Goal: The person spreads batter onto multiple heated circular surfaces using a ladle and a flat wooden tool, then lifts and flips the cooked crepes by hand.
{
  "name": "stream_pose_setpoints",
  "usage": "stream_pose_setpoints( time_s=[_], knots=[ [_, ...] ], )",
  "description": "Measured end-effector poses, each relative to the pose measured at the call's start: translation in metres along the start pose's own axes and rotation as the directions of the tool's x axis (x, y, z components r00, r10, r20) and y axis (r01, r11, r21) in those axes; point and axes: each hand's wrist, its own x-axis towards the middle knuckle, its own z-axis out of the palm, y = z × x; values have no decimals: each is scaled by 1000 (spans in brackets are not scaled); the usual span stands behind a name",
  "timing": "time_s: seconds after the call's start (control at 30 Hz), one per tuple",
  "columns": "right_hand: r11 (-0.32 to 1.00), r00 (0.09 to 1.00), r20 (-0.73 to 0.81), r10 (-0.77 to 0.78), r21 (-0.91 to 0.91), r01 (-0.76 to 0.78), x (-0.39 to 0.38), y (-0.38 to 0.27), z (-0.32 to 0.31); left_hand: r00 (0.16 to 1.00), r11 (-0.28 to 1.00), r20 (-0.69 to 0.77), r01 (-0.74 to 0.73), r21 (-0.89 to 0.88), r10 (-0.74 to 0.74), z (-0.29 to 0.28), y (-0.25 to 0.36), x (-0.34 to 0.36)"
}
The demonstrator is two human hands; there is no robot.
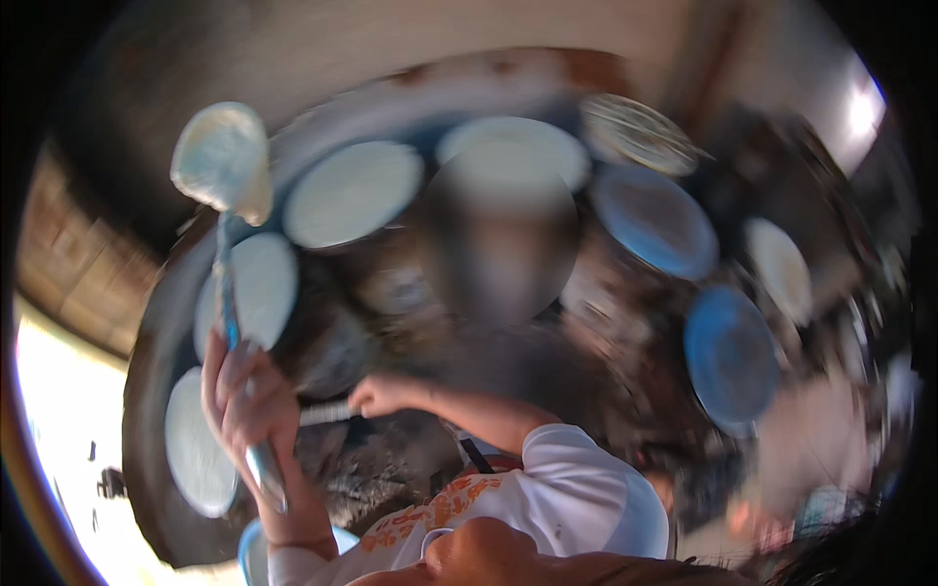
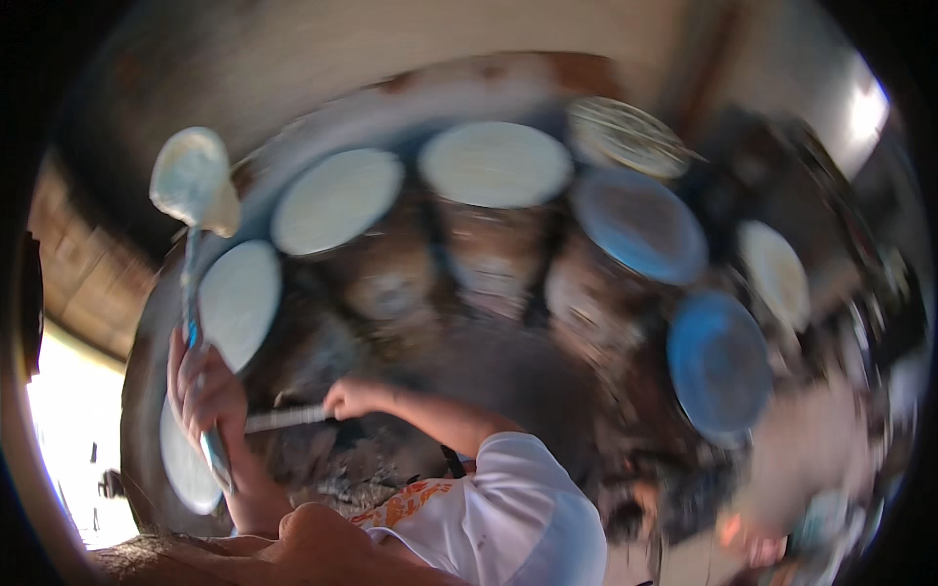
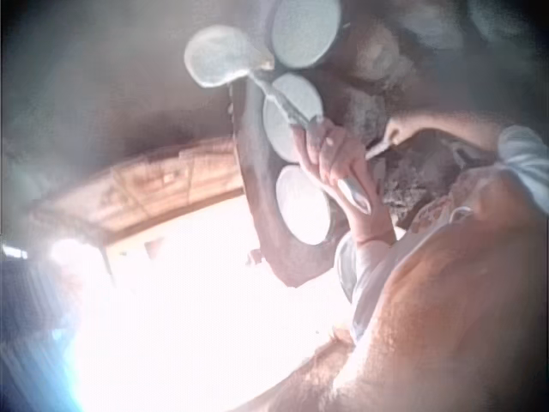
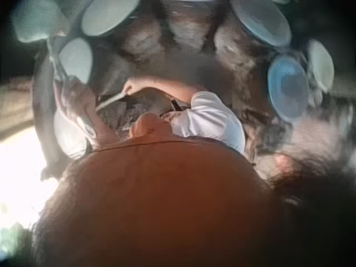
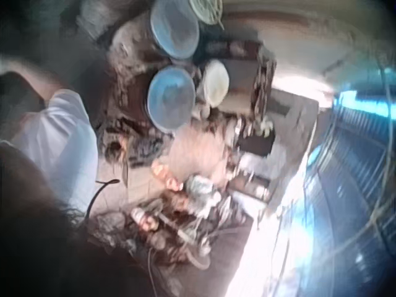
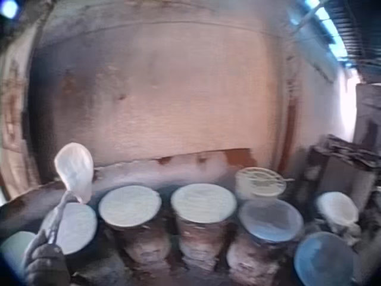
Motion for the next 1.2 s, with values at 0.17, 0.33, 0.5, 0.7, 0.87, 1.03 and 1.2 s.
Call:
stream_pose_setpoints(
  time_s=[0.17,0.33,0.5,0.7,0.87,1.03,1.2],
  knots=[
    [545,600,-347,721,819,-180,-287,-97,21,764,737,8,626,-255,-645,-22,-143,30],
    [864,-455,-744,490,484,140,-511,-181,38,332,226,72,770,-596,-940,-119,-341,66],
    [951,-800,-547,245,295,90,-642,-206,41,33,5,33,771,-636,-999,-249,-509,71],
    [942,-898,-365,246,308,133,-652,-134,59,-232,0,-308,799,-601,-923,-349,-597,69],
    [946,-944,-324,65,322,-45,-642,-118,34,-236,-10,-497,910,-414,-835,-383,-620,97],
    [668,-890,-375,-260,596,-446,-633,-128,23,-292,-221,-522,956,-195,-801,-388,-643,140],
    [369,-834,-422,-355,757,-539,-628,-131,-37,-74,-351,-612,870,347,-788,-394,-649,166]
  ],
)
